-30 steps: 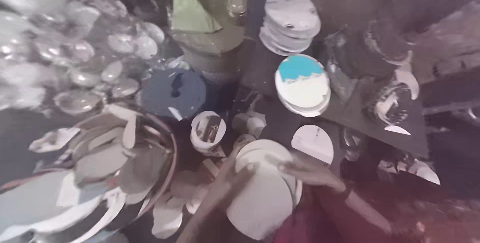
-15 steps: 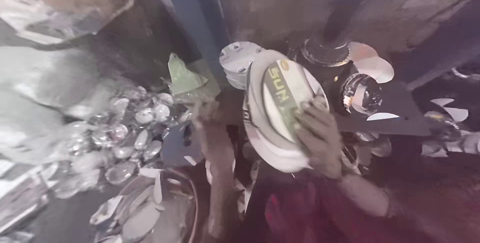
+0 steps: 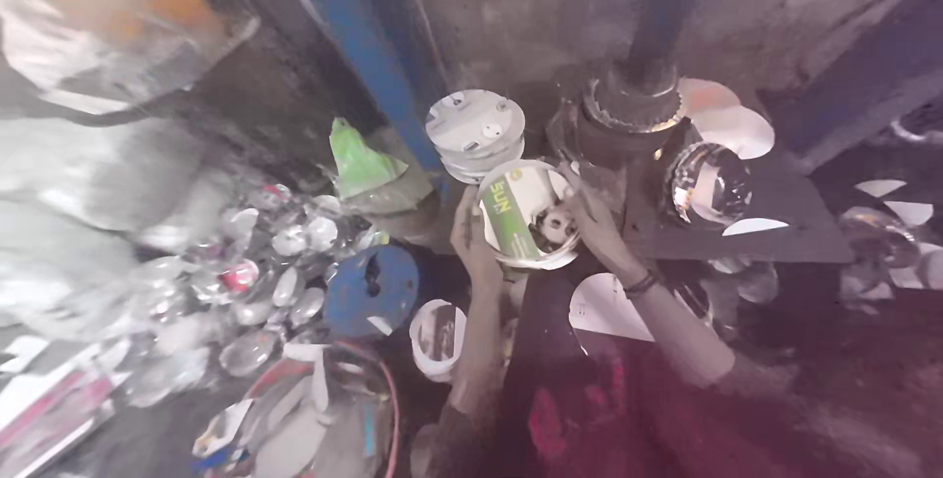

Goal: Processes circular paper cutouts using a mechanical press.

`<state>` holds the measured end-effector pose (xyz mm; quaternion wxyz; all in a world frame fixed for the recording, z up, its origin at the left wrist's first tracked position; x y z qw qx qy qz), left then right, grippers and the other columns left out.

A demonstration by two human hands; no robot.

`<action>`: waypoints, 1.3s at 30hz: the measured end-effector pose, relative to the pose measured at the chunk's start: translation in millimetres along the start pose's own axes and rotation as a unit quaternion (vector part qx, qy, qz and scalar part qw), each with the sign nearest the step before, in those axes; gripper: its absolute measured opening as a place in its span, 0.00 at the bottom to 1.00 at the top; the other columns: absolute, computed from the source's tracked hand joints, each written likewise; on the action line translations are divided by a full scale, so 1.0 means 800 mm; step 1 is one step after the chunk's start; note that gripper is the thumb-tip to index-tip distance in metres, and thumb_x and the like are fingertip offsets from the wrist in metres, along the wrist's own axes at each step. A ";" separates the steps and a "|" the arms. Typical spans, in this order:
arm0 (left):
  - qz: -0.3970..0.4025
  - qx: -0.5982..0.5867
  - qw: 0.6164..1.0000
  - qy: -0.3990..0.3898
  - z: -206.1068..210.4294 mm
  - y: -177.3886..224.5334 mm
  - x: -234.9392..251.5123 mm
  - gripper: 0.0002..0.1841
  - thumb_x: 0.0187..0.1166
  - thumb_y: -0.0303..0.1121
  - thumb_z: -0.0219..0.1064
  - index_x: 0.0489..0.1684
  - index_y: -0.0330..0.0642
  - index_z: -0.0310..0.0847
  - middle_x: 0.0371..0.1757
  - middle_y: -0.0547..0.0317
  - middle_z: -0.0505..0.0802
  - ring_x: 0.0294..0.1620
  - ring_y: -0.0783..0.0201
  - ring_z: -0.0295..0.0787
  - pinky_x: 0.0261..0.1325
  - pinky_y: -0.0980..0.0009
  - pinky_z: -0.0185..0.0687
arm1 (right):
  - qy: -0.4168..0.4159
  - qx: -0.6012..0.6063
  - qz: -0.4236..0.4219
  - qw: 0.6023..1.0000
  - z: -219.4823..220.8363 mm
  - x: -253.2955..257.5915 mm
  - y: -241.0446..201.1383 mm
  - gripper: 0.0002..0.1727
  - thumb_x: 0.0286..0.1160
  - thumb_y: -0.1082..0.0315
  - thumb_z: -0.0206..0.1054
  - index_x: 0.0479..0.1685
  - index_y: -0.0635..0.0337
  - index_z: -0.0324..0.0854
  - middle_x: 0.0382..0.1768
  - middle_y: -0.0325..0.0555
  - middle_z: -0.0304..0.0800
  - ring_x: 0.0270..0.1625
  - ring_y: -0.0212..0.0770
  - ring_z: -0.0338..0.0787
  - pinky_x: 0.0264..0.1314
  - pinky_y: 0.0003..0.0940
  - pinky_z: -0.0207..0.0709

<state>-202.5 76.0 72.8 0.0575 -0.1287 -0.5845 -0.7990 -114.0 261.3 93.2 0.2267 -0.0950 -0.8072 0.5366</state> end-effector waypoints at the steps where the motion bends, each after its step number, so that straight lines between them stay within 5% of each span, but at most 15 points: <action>1: -0.009 -0.001 1.000 0.027 0.007 0.001 0.002 0.20 0.90 0.28 0.44 0.70 0.29 0.77 0.69 0.50 0.87 0.65 0.66 0.85 0.68 0.66 0.82 | 0.052 0.024 0.019 0.998 0.004 -0.001 0.004 0.27 0.95 0.56 0.45 0.83 0.59 0.72 0.74 0.49 0.83 0.69 0.40 0.85 0.72 0.43 0.78; 2: -0.013 -0.004 0.999 0.045 0.012 0.002 0.002 0.21 0.91 0.29 0.42 0.67 0.30 0.79 0.66 0.52 0.89 0.62 0.67 0.87 0.66 0.66 0.83 | 0.125 0.037 0.033 0.991 0.005 0.000 0.008 0.25 0.95 0.56 0.44 0.68 0.63 0.81 0.50 0.49 0.89 0.47 0.37 0.88 0.51 0.40 0.83; 3: -0.007 -0.008 0.998 0.059 0.018 0.002 0.003 0.21 0.91 0.29 0.41 0.64 0.29 0.80 0.63 0.52 0.90 0.60 0.67 0.87 0.65 0.66 0.84 | 0.181 0.038 0.039 0.982 0.005 0.003 0.010 0.28 0.95 0.54 0.41 0.61 0.63 0.84 0.37 0.47 0.87 0.35 0.36 0.86 0.38 0.38 0.82; 7: -0.020 -0.029 0.996 0.081 0.020 -0.006 0.006 0.19 0.89 0.25 0.43 0.64 0.32 0.80 0.60 0.53 0.89 0.55 0.66 0.88 0.59 0.66 0.86 | 0.180 -0.083 0.018 0.980 0.003 0.012 -0.008 0.26 0.96 0.60 0.42 0.64 0.68 0.83 0.49 0.60 0.91 0.51 0.52 0.90 0.57 0.53 0.82; 9: -0.046 -0.001 0.997 0.063 0.017 -0.007 0.009 0.19 0.89 0.26 0.44 0.72 0.34 0.75 0.65 0.50 0.85 0.61 0.64 0.85 0.64 0.65 0.82 | 0.067 -0.245 0.020 0.967 0.004 0.013 -0.032 0.25 0.90 0.63 0.52 0.81 0.65 0.73 0.73 0.66 0.80 0.75 0.66 0.80 0.76 0.67 0.68; 11: -0.038 0.045 0.997 0.047 0.010 -0.003 0.015 0.21 0.89 0.29 0.47 0.77 0.34 0.70 0.71 0.44 0.81 0.69 0.59 0.78 0.71 0.61 0.75 | -0.004 -0.355 0.039 0.934 0.004 0.004 -0.069 0.32 0.83 0.65 0.62 0.88 0.59 0.66 0.84 0.63 0.69 0.81 0.73 0.71 0.70 0.78 0.64; 14: 0.040 0.123 0.991 0.035 0.000 0.015 0.037 0.26 0.86 0.33 0.50 0.83 0.34 0.64 0.80 0.39 0.74 0.78 0.53 0.72 0.79 0.57 0.69 | -0.020 -0.361 -0.005 0.932 0.009 0.012 -0.130 0.22 0.85 0.66 0.63 0.76 0.58 0.80 0.68 0.60 0.86 0.67 0.66 0.86 0.63 0.69 0.77; 16: 0.050 0.149 0.987 0.006 0.002 0.029 0.056 0.28 0.88 0.35 0.51 0.87 0.37 0.60 0.84 0.42 0.71 0.81 0.54 0.71 0.80 0.57 0.68 | -0.047 -0.296 -0.064 0.952 0.028 0.046 -0.150 0.20 0.89 0.66 0.58 0.73 0.63 0.80 0.61 0.64 0.88 0.61 0.63 0.89 0.64 0.62 0.80; 20: -0.058 0.118 0.989 -0.064 0.013 0.033 0.088 0.31 0.92 0.40 0.49 0.94 0.44 0.46 0.93 0.48 0.57 0.90 0.54 0.57 0.87 0.51 0.56 | -0.084 -0.305 0.054 0.947 0.073 0.186 -0.099 0.24 0.87 0.65 0.57 0.75 0.74 0.71 0.70 0.72 0.79 0.74 0.68 0.80 0.72 0.62 0.74; 22: -0.092 0.088 0.989 -0.070 0.013 0.035 0.096 0.32 0.92 0.42 0.48 0.94 0.43 0.44 0.92 0.47 0.58 0.90 0.53 0.56 0.87 0.51 0.55 | -0.091 -0.310 0.099 0.941 0.086 0.228 -0.073 0.23 0.85 0.64 0.61 0.68 0.76 0.76 0.68 0.72 0.81 0.74 0.68 0.80 0.73 0.64 0.73; 25: -0.099 0.078 0.989 -0.078 0.008 0.031 0.101 0.31 0.93 0.43 0.49 0.93 0.44 0.48 0.90 0.47 0.65 0.87 0.53 0.62 0.86 0.52 0.59 | -0.061 -0.308 0.137 0.940 0.086 0.238 -0.074 0.24 0.85 0.56 0.63 0.60 0.75 0.80 0.64 0.73 0.83 0.72 0.70 0.80 0.68 0.69 0.72; 28: -0.097 0.084 0.988 -0.080 0.002 0.028 0.098 0.31 0.92 0.43 0.50 0.93 0.44 0.49 0.89 0.47 0.66 0.86 0.52 0.65 0.85 0.51 0.62 | -0.069 -0.246 0.197 0.946 0.080 0.246 -0.056 0.34 0.81 0.47 0.67 0.70 0.71 0.76 0.73 0.73 0.76 0.79 0.71 0.72 0.73 0.77 0.62; 31: -0.081 0.073 0.991 -0.076 0.003 0.030 0.098 0.31 0.91 0.41 0.52 0.92 0.43 0.51 0.88 0.47 0.68 0.85 0.54 0.66 0.85 0.53 0.62 | -0.012 -0.194 0.171 0.966 0.069 0.245 -0.058 0.40 0.76 0.44 0.72 0.76 0.69 0.73 0.75 0.70 0.76 0.82 0.69 0.69 0.78 0.76 0.55; 34: -0.050 0.021 0.997 -0.053 0.003 0.022 0.103 0.26 0.92 0.35 0.48 0.87 0.36 0.56 0.82 0.47 0.74 0.79 0.62 0.72 0.82 0.64 0.67 | 0.061 -0.111 0.071 0.989 0.073 0.236 -0.083 0.37 0.75 0.54 0.74 0.77 0.71 0.70 0.72 0.71 0.78 0.78 0.68 0.73 0.76 0.70 0.63; 39: 0.012 -0.039 0.999 0.029 0.004 0.038 0.086 0.23 0.92 0.31 0.45 0.80 0.27 0.61 0.76 0.46 0.78 0.71 0.64 0.79 0.76 0.68 0.74 | 0.105 0.067 -0.012 0.992 0.075 0.208 -0.134 0.26 0.77 0.74 0.67 0.74 0.72 0.69 0.62 0.66 0.82 0.64 0.52 0.84 0.67 0.43 0.79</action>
Point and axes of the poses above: each hand's wrist, its own x-axis towards the middle knuckle, its own z-axis out of the palm, y = z × x, the point moved 6 cm from there along x, towards the middle knuckle
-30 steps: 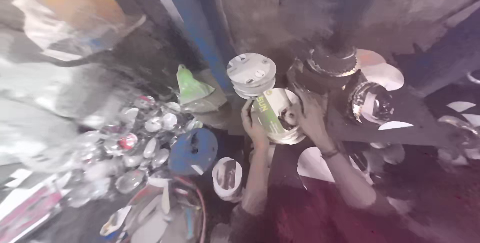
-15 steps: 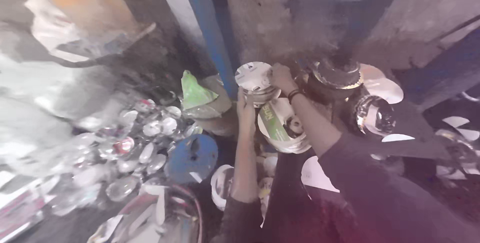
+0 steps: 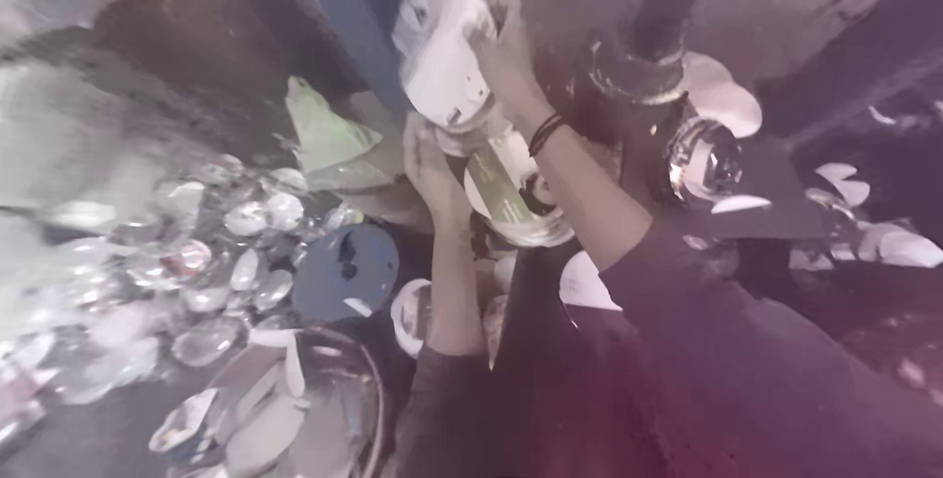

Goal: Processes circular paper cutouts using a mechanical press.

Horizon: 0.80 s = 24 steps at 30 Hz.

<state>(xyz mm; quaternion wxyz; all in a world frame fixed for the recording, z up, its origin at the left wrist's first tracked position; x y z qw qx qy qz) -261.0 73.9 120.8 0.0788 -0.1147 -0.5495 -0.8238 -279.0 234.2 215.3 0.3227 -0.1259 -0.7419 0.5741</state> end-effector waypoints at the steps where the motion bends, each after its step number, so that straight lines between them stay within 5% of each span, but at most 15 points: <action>1: 0.024 0.020 0.999 -0.009 -0.002 0.019 -0.021 0.23 0.92 0.31 0.43 0.83 0.29 0.59 0.77 0.49 0.78 0.72 0.66 0.78 0.75 0.69 0.74 | 0.010 0.019 -0.007 1.000 -0.019 -0.015 -0.006 0.24 0.78 0.74 0.67 0.73 0.72 0.71 0.60 0.63 0.84 0.61 0.47 0.87 0.65 0.39 0.82; 2: 0.051 0.048 0.997 -0.042 -0.006 0.043 -0.046 0.24 0.93 0.32 0.41 0.86 0.33 0.55 0.79 0.53 0.77 0.74 0.68 0.77 0.77 0.70 0.73 | 0.020 0.044 -0.018 0.999 -0.044 -0.031 -0.012 0.20 0.78 0.75 0.67 0.67 0.72 0.74 0.55 0.60 0.85 0.56 0.44 0.89 0.60 0.37 0.86; 4: 0.174 -0.007 0.983 -0.056 -0.022 0.072 -0.072 0.18 0.91 0.28 0.41 0.73 0.33 0.66 0.57 0.60 0.89 0.57 0.66 0.88 0.64 0.64 0.85 | 0.014 0.110 -0.050 0.993 -0.107 -0.083 -0.028 0.10 0.76 0.79 0.64 0.53 0.72 0.76 0.42 0.51 0.85 0.43 0.37 0.89 0.48 0.34 0.88; 5: 0.211 -0.050 0.973 -0.085 -0.031 0.078 -0.087 0.16 0.90 0.30 0.44 0.66 0.41 0.73 0.49 0.66 0.91 0.49 0.67 0.89 0.57 0.63 0.86 | -0.022 0.128 -0.056 0.990 -0.140 -0.117 -0.034 0.10 0.79 0.79 0.60 0.56 0.68 0.74 0.44 0.45 0.85 0.45 0.33 0.90 0.51 0.32 0.89; 7: 0.163 -0.071 0.974 -0.138 -0.047 0.083 -0.131 0.11 0.90 0.38 0.54 0.57 0.59 0.83 0.43 0.77 0.92 0.41 0.75 0.88 0.48 0.72 0.86 | -0.097 0.110 -0.039 0.988 -0.204 -0.198 -0.033 0.19 0.83 0.76 0.55 0.72 0.63 0.70 0.55 0.37 0.87 0.53 0.27 0.89 0.59 0.28 0.88; 9: 0.082 -0.072 0.977 -0.183 -0.059 0.071 -0.176 0.11 0.89 0.42 0.56 0.56 0.62 0.86 0.40 0.77 0.93 0.35 0.77 0.88 0.40 0.77 0.87 | -0.126 0.102 0.039 0.986 -0.251 -0.274 -0.003 0.24 0.85 0.73 0.55 0.79 0.52 0.73 0.57 0.29 0.89 0.49 0.21 0.90 0.51 0.20 0.88; 11: -0.002 -0.071 0.974 -0.215 -0.071 0.049 -0.214 0.13 0.90 0.41 0.55 0.58 0.58 0.86 0.38 0.72 0.94 0.31 0.75 0.89 0.37 0.78 0.88 | -0.108 0.130 0.131 0.977 -0.277 -0.326 0.050 0.21 0.82 0.73 0.59 0.73 0.50 0.79 0.51 0.34 0.93 0.41 0.26 0.92 0.42 0.23 0.90; 13: -0.061 -0.054 0.973 -0.214 -0.076 0.028 -0.242 0.12 0.90 0.38 0.54 0.56 0.56 0.86 0.35 0.72 0.94 0.31 0.76 0.90 0.37 0.78 0.88 | -0.055 0.036 0.178 0.982 -0.293 -0.363 0.100 0.20 0.81 0.72 0.60 0.71 0.52 0.79 0.50 0.37 0.93 0.41 0.28 0.92 0.41 0.27 0.90; 14: -0.080 -0.048 0.974 -0.207 -0.077 0.021 -0.253 0.13 0.90 0.34 0.52 0.54 0.53 0.86 0.34 0.72 0.94 0.30 0.75 0.90 0.37 0.78 0.88 | -0.031 -0.071 0.173 0.982 -0.297 -0.376 0.123 0.19 0.81 0.72 0.61 0.70 0.55 0.79 0.52 0.39 0.92 0.45 0.30 0.92 0.45 0.30 0.89; 16: -0.106 -0.033 0.974 -0.197 -0.075 0.010 -0.264 0.15 0.90 0.28 0.48 0.52 0.49 0.84 0.32 0.72 0.94 0.30 0.75 0.91 0.37 0.77 0.89 | -0.025 -0.303 0.116 0.946 -0.298 -0.390 0.154 0.20 0.76 0.75 0.66 0.68 0.61 0.83 0.70 0.51 0.86 0.68 0.52 0.85 0.66 0.59 0.78; 18: -0.116 -0.012 0.973 -0.198 -0.072 0.008 -0.269 0.16 0.89 0.26 0.45 0.53 0.46 0.82 0.32 0.72 0.93 0.30 0.74 0.91 0.37 0.77 0.89 | -0.051 -0.396 0.066 0.915 -0.288 -0.393 0.165 0.26 0.74 0.68 0.69 0.75 0.61 0.79 0.81 0.59 0.73 0.79 0.69 0.74 0.70 0.76 0.65; 21: -0.112 0.006 0.972 -0.205 -0.068 0.014 -0.268 0.15 0.90 0.27 0.46 0.55 0.45 0.82 0.34 0.72 0.94 0.32 0.74 0.91 0.37 0.76 0.89 | -0.098 -0.471 0.084 0.873 -0.272 -0.394 0.163 0.46 0.75 0.47 0.71 0.90 0.60 0.60 0.87 0.61 0.64 0.86 0.69 0.67 0.76 0.78 0.59; 23: -0.122 0.031 0.971 -0.205 -0.066 0.012 -0.268 0.15 0.89 0.25 0.45 0.55 0.42 0.80 0.34 0.70 0.93 0.33 0.73 0.91 0.38 0.76 0.89 | -0.085 -0.478 0.099 0.868 -0.278 -0.393 0.174 0.41 0.75 0.46 0.72 0.84 0.63 0.70 0.87 0.61 0.66 0.87 0.71 0.64 0.78 0.78 0.56; 24: -0.125 0.057 0.969 -0.204 -0.064 0.011 -0.270 0.15 0.88 0.25 0.45 0.56 0.39 0.79 0.35 0.70 0.93 0.34 0.73 0.91 0.39 0.76 0.89 | -0.055 -0.465 0.075 0.881 -0.286 -0.393 0.176 0.32 0.76 0.51 0.73 0.73 0.66 0.79 0.82 0.61 0.72 0.84 0.70 0.68 0.75 0.77 0.60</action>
Point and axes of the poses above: each hand's wrist, its own x-axis towards the middle knuckle, its own z-axis out of the palm, y = z × x, the point moved 6 cm from there along x, towards the middle knuckle
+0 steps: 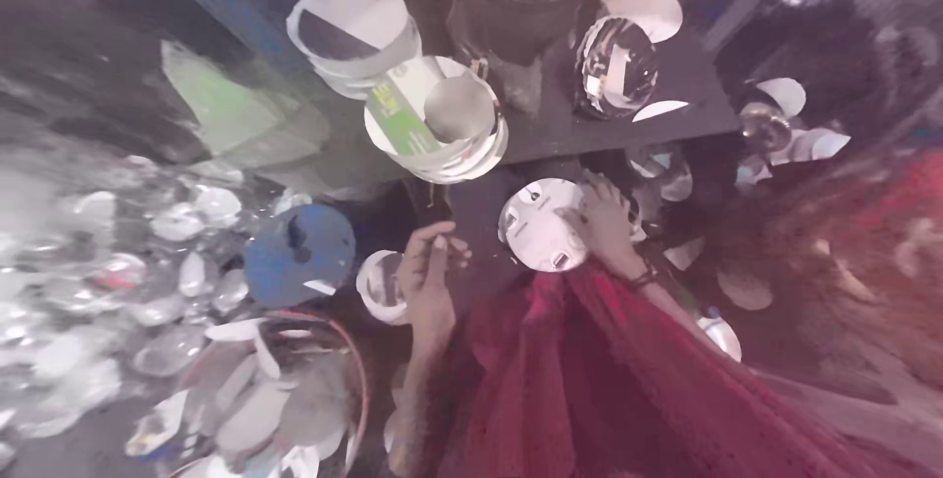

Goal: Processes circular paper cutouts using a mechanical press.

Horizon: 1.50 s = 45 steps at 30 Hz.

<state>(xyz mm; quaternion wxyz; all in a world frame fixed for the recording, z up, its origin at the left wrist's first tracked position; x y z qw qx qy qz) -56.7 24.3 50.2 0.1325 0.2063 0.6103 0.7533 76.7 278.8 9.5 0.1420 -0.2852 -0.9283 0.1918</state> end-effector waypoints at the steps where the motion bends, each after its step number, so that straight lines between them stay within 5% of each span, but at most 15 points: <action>1: -0.006 0.027 1.000 -0.001 0.004 -0.002 -0.001 0.14 0.87 0.25 0.46 0.57 0.36 0.78 0.37 0.68 0.92 0.38 0.72 0.91 0.40 0.75 0.89 | 0.063 0.030 -0.028 0.997 -0.009 -0.002 0.003 0.23 0.76 0.58 0.73 0.61 0.68 0.85 0.75 0.62 0.80 0.76 0.68 0.77 0.71 0.72 0.66; 5: -0.004 0.119 0.989 -0.090 0.032 -0.015 -0.007 0.29 0.79 0.38 0.64 0.75 0.27 0.67 0.71 0.49 0.84 0.66 0.67 0.84 0.63 0.69 0.84 | 0.165 0.265 -0.076 0.947 -0.050 -0.027 -0.024 0.08 0.80 0.72 0.64 0.42 0.71 0.83 0.34 0.49 0.89 0.35 0.31 0.88 0.42 0.29 0.84; 7: -0.008 0.126 0.987 -0.102 0.045 -0.026 -0.008 0.26 0.74 0.30 0.70 0.71 0.27 0.72 0.64 0.47 0.88 0.60 0.67 0.88 0.63 0.69 0.87 | 0.087 0.304 -0.082 0.945 -0.045 -0.034 -0.046 0.14 0.87 0.67 0.57 0.36 0.65 0.84 0.26 0.38 0.83 0.29 0.22 0.81 0.36 0.20 0.78; 10: -0.028 0.222 0.975 0.003 0.029 -0.032 -0.001 0.11 0.76 0.25 0.68 0.50 0.26 0.84 0.39 0.52 0.92 0.38 0.72 0.89 0.47 0.73 0.86 | 0.069 0.093 -0.085 0.990 -0.029 -0.016 -0.043 0.21 0.85 0.56 0.58 0.55 0.62 0.90 0.50 0.55 0.94 0.54 0.52 0.92 0.57 0.54 0.83; 13: -0.055 0.193 0.973 0.110 -0.015 -0.035 0.002 0.09 0.81 0.24 0.60 0.49 0.25 0.81 0.33 0.59 0.88 0.33 0.78 0.85 0.42 0.78 0.84 | -0.015 0.011 -0.035 0.999 0.004 0.012 -0.009 0.36 0.77 0.44 0.68 0.78 0.60 0.78 0.83 0.60 0.73 0.84 0.73 0.67 0.77 0.82 0.53; 17: -0.043 0.046 0.993 0.104 -0.037 -0.027 0.003 0.09 0.84 0.24 0.53 0.52 0.32 0.78 0.34 0.68 0.89 0.35 0.78 0.88 0.44 0.77 0.88 | 0.149 0.158 -0.072 0.973 -0.029 0.002 -0.022 0.12 0.79 0.71 0.63 0.47 0.73 0.86 0.44 0.61 0.92 0.48 0.53 0.93 0.55 0.50 0.85; 20: -0.023 0.001 0.999 0.033 -0.017 -0.023 -0.002 0.13 0.82 0.22 0.54 0.60 0.31 0.76 0.45 0.66 0.91 0.45 0.77 0.89 0.53 0.75 0.88 | 0.078 0.322 -0.100 0.938 -0.032 -0.001 -0.050 0.12 0.85 0.69 0.57 0.43 0.70 0.81 0.32 0.41 0.85 0.33 0.21 0.82 0.40 0.19 0.79; 23: -0.023 -0.020 0.990 -0.139 0.017 -0.020 -0.014 0.22 0.83 0.26 0.56 0.75 0.26 0.69 0.68 0.58 0.87 0.57 0.76 0.87 0.61 0.74 0.85 | -0.087 0.355 -0.148 0.919 -0.039 0.004 -0.111 0.21 0.92 0.62 0.48 0.37 0.64 0.82 0.28 0.36 0.83 0.32 0.21 0.80 0.39 0.22 0.76; 27: -0.076 -0.061 0.959 -0.267 0.038 -0.026 -0.045 0.19 0.84 0.30 0.59 0.70 0.33 0.76 0.56 0.65 0.92 0.48 0.80 0.88 0.54 0.77 0.86 | 0.043 0.239 -0.286 0.927 -0.089 0.097 -0.186 0.18 0.87 0.64 0.55 0.42 0.64 0.90 0.40 0.49 0.93 0.44 0.41 0.92 0.50 0.39 0.85; 31: -0.052 -0.088 0.982 -0.156 0.011 -0.012 -0.038 0.23 0.79 0.26 0.61 0.74 0.33 0.71 0.64 0.63 0.89 0.56 0.76 0.87 0.60 0.74 0.86 | 0.001 0.094 -0.277 0.956 -0.047 0.217 -0.249 0.33 0.81 0.49 0.67 0.77 0.64 0.76 0.72 0.62 0.81 0.73 0.64 0.80 0.73 0.63 0.72; 34: -0.006 -0.052 0.999 0.008 -0.038 0.014 -0.017 0.24 0.78 0.21 0.55 0.76 0.30 0.69 0.67 0.62 0.88 0.59 0.74 0.88 0.62 0.73 0.86 | -0.087 -0.003 -0.201 0.976 -0.003 0.265 -0.260 0.38 0.77 0.43 0.70 0.77 0.64 0.76 0.78 0.64 0.75 0.82 0.69 0.69 0.77 0.75 0.60; 37: 0.029 0.017 0.990 0.140 -0.097 0.031 -0.001 0.18 0.79 0.19 0.49 0.61 0.30 0.81 0.56 0.65 0.93 0.53 0.77 0.89 0.58 0.77 0.86 | 0.007 0.075 -0.225 0.971 -0.037 0.267 -0.263 0.19 0.77 0.67 0.70 0.64 0.67 0.83 0.68 0.63 0.84 0.72 0.66 0.81 0.69 0.73 0.68; 39: 0.050 0.038 0.984 0.169 -0.120 0.040 0.010 0.19 0.80 0.20 0.46 0.58 0.29 0.82 0.56 0.65 0.93 0.54 0.78 0.88 0.59 0.79 0.83 | 0.072 0.224 -0.212 0.948 -0.070 0.265 -0.246 0.10 0.79 0.74 0.64 0.55 0.68 0.80 0.45 0.54 0.90 0.47 0.47 0.91 0.52 0.48 0.84; 42: 0.047 0.010 0.986 0.157 -0.120 0.051 0.025 0.23 0.87 0.31 0.41 0.56 0.35 0.86 0.58 0.64 0.94 0.61 0.72 0.88 0.67 0.73 0.83 | 0.016 0.433 -0.217 0.875 -0.087 0.245 -0.234 0.03 0.82 0.75 0.60 0.47 0.61 0.74 0.30 0.33 0.85 0.27 0.21 0.83 0.31 0.20 0.81; 45: -0.005 -0.005 0.986 0.169 -0.089 0.054 0.039 0.16 0.87 0.30 0.47 0.51 0.37 0.84 0.43 0.72 0.94 0.47 0.79 0.91 0.54 0.77 0.88 | -0.067 0.312 -0.303 0.898 -0.075 0.173 -0.273 0.04 0.74 0.75 0.66 0.38 0.66 0.85 0.27 0.45 0.88 0.26 0.34 0.85 0.30 0.32 0.80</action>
Point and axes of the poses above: each hand's wrist, its own x-axis towards the middle knuckle, its own z-axis out of the palm, y = z × x, the point moved 6 cm from there along x, towards the middle knuckle
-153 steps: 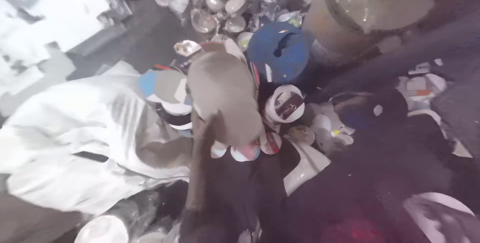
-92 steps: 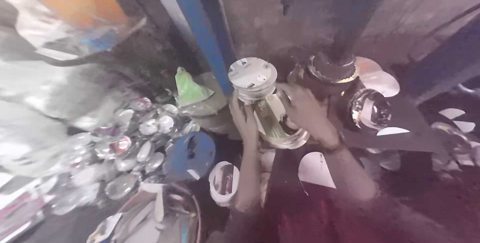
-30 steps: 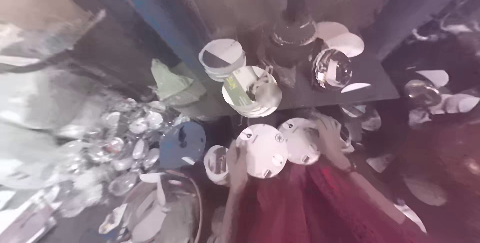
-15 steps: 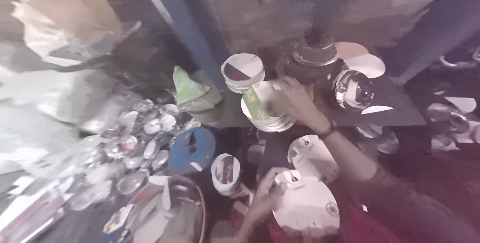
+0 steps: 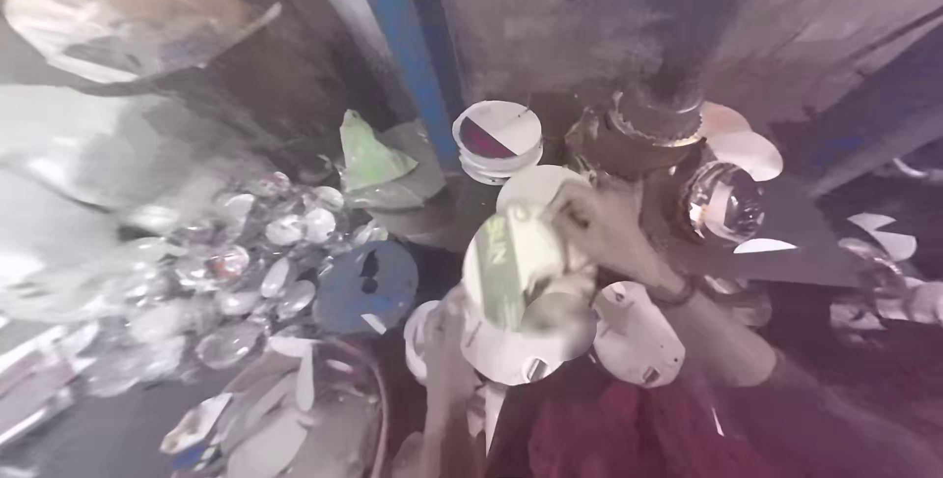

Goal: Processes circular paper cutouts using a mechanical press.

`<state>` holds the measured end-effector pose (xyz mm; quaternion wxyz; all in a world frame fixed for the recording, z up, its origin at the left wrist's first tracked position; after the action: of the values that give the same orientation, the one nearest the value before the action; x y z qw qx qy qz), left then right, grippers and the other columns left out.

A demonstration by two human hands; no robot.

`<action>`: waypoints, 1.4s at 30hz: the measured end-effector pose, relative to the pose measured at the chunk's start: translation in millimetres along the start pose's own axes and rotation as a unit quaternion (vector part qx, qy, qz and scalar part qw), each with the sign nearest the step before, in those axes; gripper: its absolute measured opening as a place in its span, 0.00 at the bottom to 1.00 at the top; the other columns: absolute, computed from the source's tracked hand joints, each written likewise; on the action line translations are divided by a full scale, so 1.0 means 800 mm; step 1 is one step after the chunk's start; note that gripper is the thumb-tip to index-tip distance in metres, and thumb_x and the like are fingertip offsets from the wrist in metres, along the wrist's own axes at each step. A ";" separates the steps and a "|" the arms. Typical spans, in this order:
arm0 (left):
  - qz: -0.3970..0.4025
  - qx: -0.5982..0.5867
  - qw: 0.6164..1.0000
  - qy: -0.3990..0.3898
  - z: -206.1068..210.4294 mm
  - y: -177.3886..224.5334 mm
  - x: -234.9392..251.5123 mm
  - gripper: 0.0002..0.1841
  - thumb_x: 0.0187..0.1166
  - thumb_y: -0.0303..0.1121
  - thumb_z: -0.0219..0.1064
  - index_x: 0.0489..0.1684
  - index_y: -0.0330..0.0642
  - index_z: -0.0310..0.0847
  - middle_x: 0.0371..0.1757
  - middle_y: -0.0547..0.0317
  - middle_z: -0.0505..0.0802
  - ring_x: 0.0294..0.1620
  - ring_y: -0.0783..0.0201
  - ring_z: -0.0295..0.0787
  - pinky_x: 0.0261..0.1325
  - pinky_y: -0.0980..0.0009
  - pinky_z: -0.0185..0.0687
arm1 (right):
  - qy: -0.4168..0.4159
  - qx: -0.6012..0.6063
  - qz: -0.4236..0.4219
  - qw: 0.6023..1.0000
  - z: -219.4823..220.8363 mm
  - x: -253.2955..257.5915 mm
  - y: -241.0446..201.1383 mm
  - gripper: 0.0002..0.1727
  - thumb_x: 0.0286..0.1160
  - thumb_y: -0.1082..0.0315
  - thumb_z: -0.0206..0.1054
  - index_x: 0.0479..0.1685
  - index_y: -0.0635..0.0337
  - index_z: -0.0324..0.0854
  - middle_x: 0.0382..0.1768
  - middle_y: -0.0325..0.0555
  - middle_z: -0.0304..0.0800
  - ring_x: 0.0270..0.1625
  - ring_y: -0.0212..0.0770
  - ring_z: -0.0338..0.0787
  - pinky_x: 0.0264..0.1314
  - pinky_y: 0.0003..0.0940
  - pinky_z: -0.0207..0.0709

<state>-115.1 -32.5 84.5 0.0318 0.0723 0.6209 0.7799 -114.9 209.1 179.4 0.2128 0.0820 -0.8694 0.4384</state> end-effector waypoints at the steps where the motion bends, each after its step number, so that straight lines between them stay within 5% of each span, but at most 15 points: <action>1: -0.008 -0.005 1.000 0.016 0.011 0.000 0.003 0.13 0.84 0.24 0.50 0.46 0.38 0.84 0.35 0.74 0.94 0.37 0.80 0.92 0.44 0.77 0.90 | -0.026 -0.046 -0.007 0.999 0.014 -0.006 -0.010 0.06 0.75 0.71 0.67 0.35 0.64 0.87 0.26 0.45 0.88 0.27 0.35 0.86 0.31 0.34 0.79; 4: -0.038 -0.044 0.997 0.050 0.022 -0.007 0.013 0.13 0.85 0.21 0.48 0.51 0.34 0.81 0.31 0.70 0.94 0.31 0.76 0.92 0.37 0.76 0.92 | 0.014 -0.164 0.013 0.986 -0.004 0.003 0.000 0.08 0.80 0.72 0.66 0.47 0.65 0.90 0.42 0.57 0.92 0.41 0.51 0.92 0.47 0.50 0.85; 7: -0.077 -0.201 0.975 0.059 0.017 -0.027 0.030 0.18 0.92 0.31 0.36 0.55 0.41 0.77 0.35 0.68 0.92 0.34 0.76 0.91 0.39 0.77 0.90 | -0.026 -0.231 0.132 0.964 -0.032 0.035 0.068 0.15 0.83 0.70 0.63 0.61 0.69 0.85 0.57 0.66 0.88 0.59 0.64 0.89 0.65 0.62 0.79; 11: -0.153 -0.467 0.871 0.008 0.053 -0.067 0.060 0.23 0.93 0.39 0.36 0.44 0.44 0.81 0.34 0.60 0.94 0.36 0.67 0.94 0.44 0.70 0.92 | -0.080 -0.198 0.229 0.950 -0.030 0.031 0.094 0.14 0.83 0.65 0.67 0.55 0.67 0.87 0.52 0.67 0.89 0.55 0.65 0.89 0.57 0.67 0.79; 17: -0.181 -0.450 0.874 -0.015 0.094 -0.069 0.073 0.27 0.94 0.40 0.32 0.39 0.44 0.82 0.29 0.63 0.93 0.33 0.71 0.93 0.43 0.75 0.91 | -0.057 -0.195 0.232 0.951 -0.034 0.033 0.088 0.15 0.80 0.64 0.70 0.55 0.67 0.86 0.52 0.66 0.88 0.57 0.64 0.88 0.62 0.65 0.77; 21: -0.185 -0.480 0.858 -0.008 0.098 -0.063 0.067 0.27 0.94 0.39 0.34 0.37 0.43 0.83 0.30 0.62 0.94 0.34 0.71 0.94 0.44 0.75 0.91 | -0.054 -0.069 0.234 0.968 -0.031 0.037 0.080 0.23 0.81 0.63 0.70 0.69 0.66 0.75 0.55 0.62 0.87 0.55 0.56 0.89 0.60 0.57 0.81; 24: -0.175 -0.483 0.858 -0.004 0.103 -0.065 0.068 0.26 0.94 0.39 0.34 0.38 0.43 0.82 0.30 0.62 0.93 0.34 0.70 0.94 0.44 0.74 0.91 | -0.009 0.092 0.179 0.980 -0.027 0.036 0.054 0.22 0.83 0.67 0.64 0.75 0.60 0.71 0.56 0.50 0.88 0.51 0.37 0.91 0.56 0.39 0.87; 27: -0.167 -0.481 0.860 0.024 0.090 -0.070 0.071 0.27 0.93 0.42 0.32 0.39 0.45 0.81 0.29 0.63 0.92 0.33 0.70 0.93 0.43 0.73 0.91 | 0.190 -0.060 0.008 0.980 -0.051 0.008 -0.015 0.21 0.85 0.68 0.62 0.75 0.62 0.77 0.55 0.50 0.91 0.49 0.32 0.91 0.52 0.28 0.85; 29: -0.148 -0.507 0.848 0.042 0.072 -0.069 0.071 0.26 0.94 0.42 0.33 0.39 0.43 0.81 0.29 0.62 0.91 0.32 0.70 0.92 0.42 0.75 0.90 | 0.281 -0.194 -0.149 0.928 -0.051 -0.024 -0.049 0.12 0.83 0.71 0.63 0.57 0.69 0.85 0.53 0.55 0.93 0.59 0.39 0.91 0.66 0.32 0.80; 31: -0.124 -0.562 0.817 0.041 0.050 -0.071 0.074 0.23 0.93 0.37 0.39 0.39 0.37 0.82 0.29 0.57 0.92 0.30 0.68 0.92 0.38 0.76 0.90 | 0.204 -0.253 -0.227 0.918 -0.020 -0.051 -0.036 0.10 0.85 0.71 0.61 0.55 0.56 0.86 0.66 0.51 0.91 0.76 0.49 0.83 0.83 0.51 0.67; 35: -0.108 -0.594 0.795 0.059 0.020 -0.077 0.072 0.19 0.92 0.33 0.43 0.40 0.36 0.81 0.32 0.58 0.92 0.31 0.72 0.92 0.37 0.82 0.88 | -0.076 -0.272 -0.086 0.956 0.038 -0.080 0.029 0.22 0.86 0.52 0.60 0.72 0.51 0.84 0.76 0.48 0.84 0.82 0.55 0.78 0.84 0.60 0.65; 38: -0.107 -0.591 0.796 0.078 0.010 -0.082 0.067 0.19 0.92 0.32 0.42 0.40 0.36 0.81 0.32 0.59 0.92 0.29 0.73 0.91 0.36 0.83 0.87 | -0.024 -0.266 -0.035 0.963 0.014 -0.039 0.016 0.23 0.83 0.58 0.61 0.72 0.60 0.83 0.69 0.55 0.87 0.72 0.58 0.85 0.74 0.59 0.75; 42: -0.096 -0.590 0.800 0.047 0.008 -0.072 0.065 0.18 0.90 0.29 0.45 0.42 0.34 0.83 0.32 0.57 0.93 0.27 0.72 0.91 0.33 0.83 0.87 | -0.059 -0.329 0.103 0.937 0.011 0.030 0.065 0.37 0.83 0.45 0.64 0.84 0.63 0.69 0.79 0.63 0.75 0.80 0.67 0.73 0.75 0.68 0.67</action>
<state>-168.2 -6.0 33.4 0.1140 -0.0568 0.0453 0.9908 -156.1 234.3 147.6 0.1300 -0.0564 -0.9797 0.1420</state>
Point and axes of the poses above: each hand's wrist, its own x-axis towards the middle knuckle, its own z-axis out of the palm, y = z × x, the point moved 6 cm from there along x, towards the middle knuckle
